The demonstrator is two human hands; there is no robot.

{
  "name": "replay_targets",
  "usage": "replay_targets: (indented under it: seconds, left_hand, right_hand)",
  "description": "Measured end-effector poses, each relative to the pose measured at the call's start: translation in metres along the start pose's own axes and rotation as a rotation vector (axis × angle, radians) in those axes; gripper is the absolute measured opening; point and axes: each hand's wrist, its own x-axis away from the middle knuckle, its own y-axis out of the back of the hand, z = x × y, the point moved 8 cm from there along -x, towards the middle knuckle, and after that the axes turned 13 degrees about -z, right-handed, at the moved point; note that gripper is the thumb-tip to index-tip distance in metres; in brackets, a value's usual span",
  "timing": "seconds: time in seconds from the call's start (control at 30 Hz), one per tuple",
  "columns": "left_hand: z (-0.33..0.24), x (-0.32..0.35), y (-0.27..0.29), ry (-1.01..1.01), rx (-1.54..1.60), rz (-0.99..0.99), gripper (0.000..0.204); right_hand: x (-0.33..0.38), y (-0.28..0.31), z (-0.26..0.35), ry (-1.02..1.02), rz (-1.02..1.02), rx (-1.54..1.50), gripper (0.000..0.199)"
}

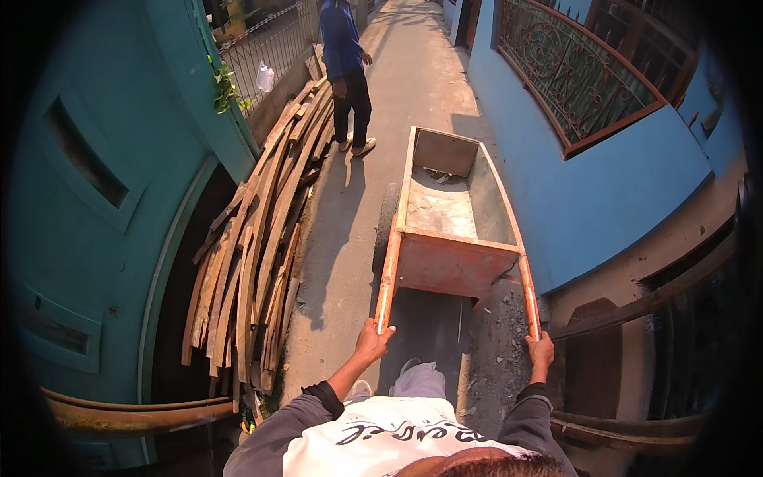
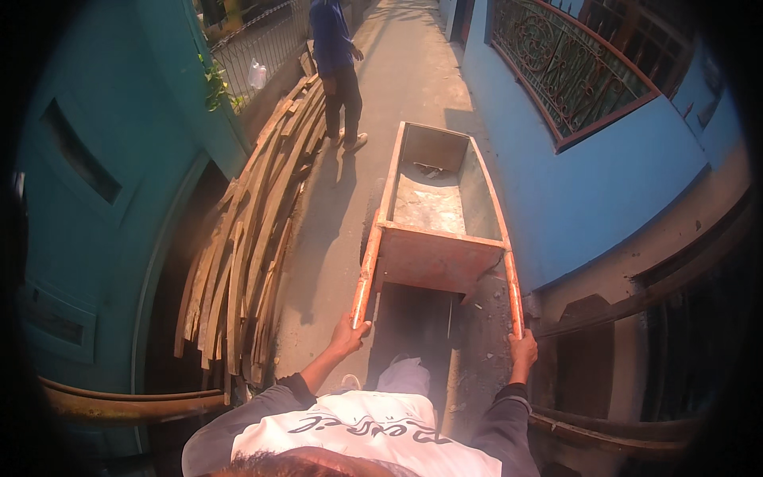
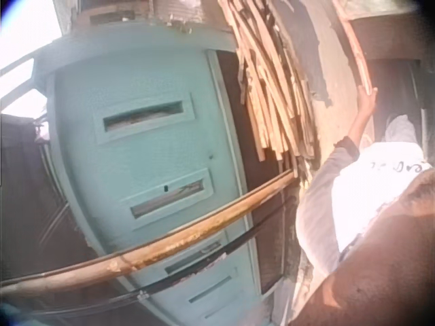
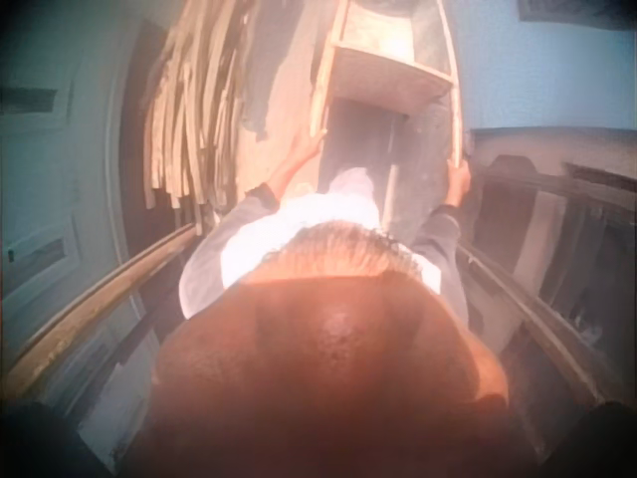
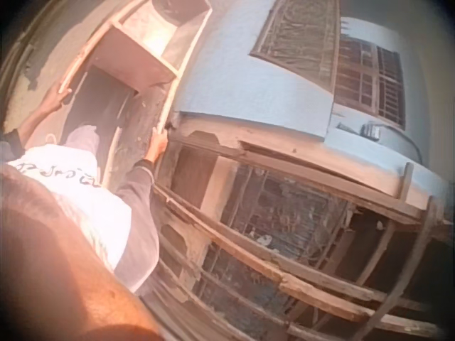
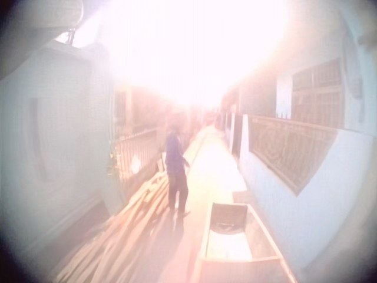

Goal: The person pushes an empty wheelbarrow from a cluttered indoor area onto a narrow outdoor alley. Another person loads several heavy sacks into the wheelbarrow while the camera wearer holds it steady. The camera wearer then continues pushing the loaded wheelbarrow along the alley.

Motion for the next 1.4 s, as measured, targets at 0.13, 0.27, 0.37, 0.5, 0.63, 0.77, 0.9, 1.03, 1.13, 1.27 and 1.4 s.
replay_targets:
  seconds: [0.13, 0.27, 0.37, 0.5, 0.63, 0.77, 0.9, 1.03, 1.13, 1.27, 1.4]
  left_hand:
    - [-0.015, -0.112, -0.009, 0.021, 0.007, -0.054, 0.055]
    - [-0.119, -0.209, -0.013, 0.046, 0.083, -0.039, 0.057]
    - [-0.147, -0.299, -0.021, -0.014, 0.085, -0.069, 0.056]
    - [-0.242, -0.391, -0.024, 0.026, 0.108, -0.125, 0.054]
    - [-0.293, -0.517, -0.055, -0.045, -0.029, -0.185, 0.05]
    - [-0.327, -0.634, -0.09, -0.049, -0.029, -0.265, 0.045]
    - [-0.368, -0.748, -0.113, -0.024, -0.16, -0.304, 0.049]
    - [-0.422, -0.83, -0.148, 0.012, -0.263, -0.312, 0.055]
    - [-0.497, -0.891, -0.167, -0.015, -0.296, -0.398, 0.055]
    - [-0.571, -0.982, -0.168, -0.099, -0.135, -0.502, 0.055]
    - [-0.584, -1.059, -0.156, 0.008, -0.042, -0.572, 0.052]
  right_hand:
    - [-0.067, -0.02, 0.11, 0.035, 0.0, 0.045, 0.051]
    - [-0.154, -0.043, 0.201, 0.066, 0.032, 0.076, 0.049]
    - [-0.223, -0.072, 0.28, 0.083, 0.058, 0.047, 0.045]
    - [-0.332, -0.127, 0.351, 0.19, 0.068, -0.054, 0.041]
    - [-0.434, -0.201, 0.429, 0.119, 0.302, -0.372, 0.035]
    - [-0.496, -0.24, 0.51, 0.043, 0.442, -0.393, 0.039]
    - [-0.598, -0.372, 0.549, 0.059, 0.598, -0.416, 0.035]
    - [-0.652, -0.395, 0.613, -0.126, 0.759, -0.531, 0.029]
    - [-0.715, -0.393, 0.664, -0.172, 0.786, -0.613, 0.03]
    - [-0.786, -0.37, 0.765, -0.139, 0.618, -0.597, 0.027]
    - [-0.821, -0.373, 0.865, -0.073, 0.661, -0.617, 0.027]
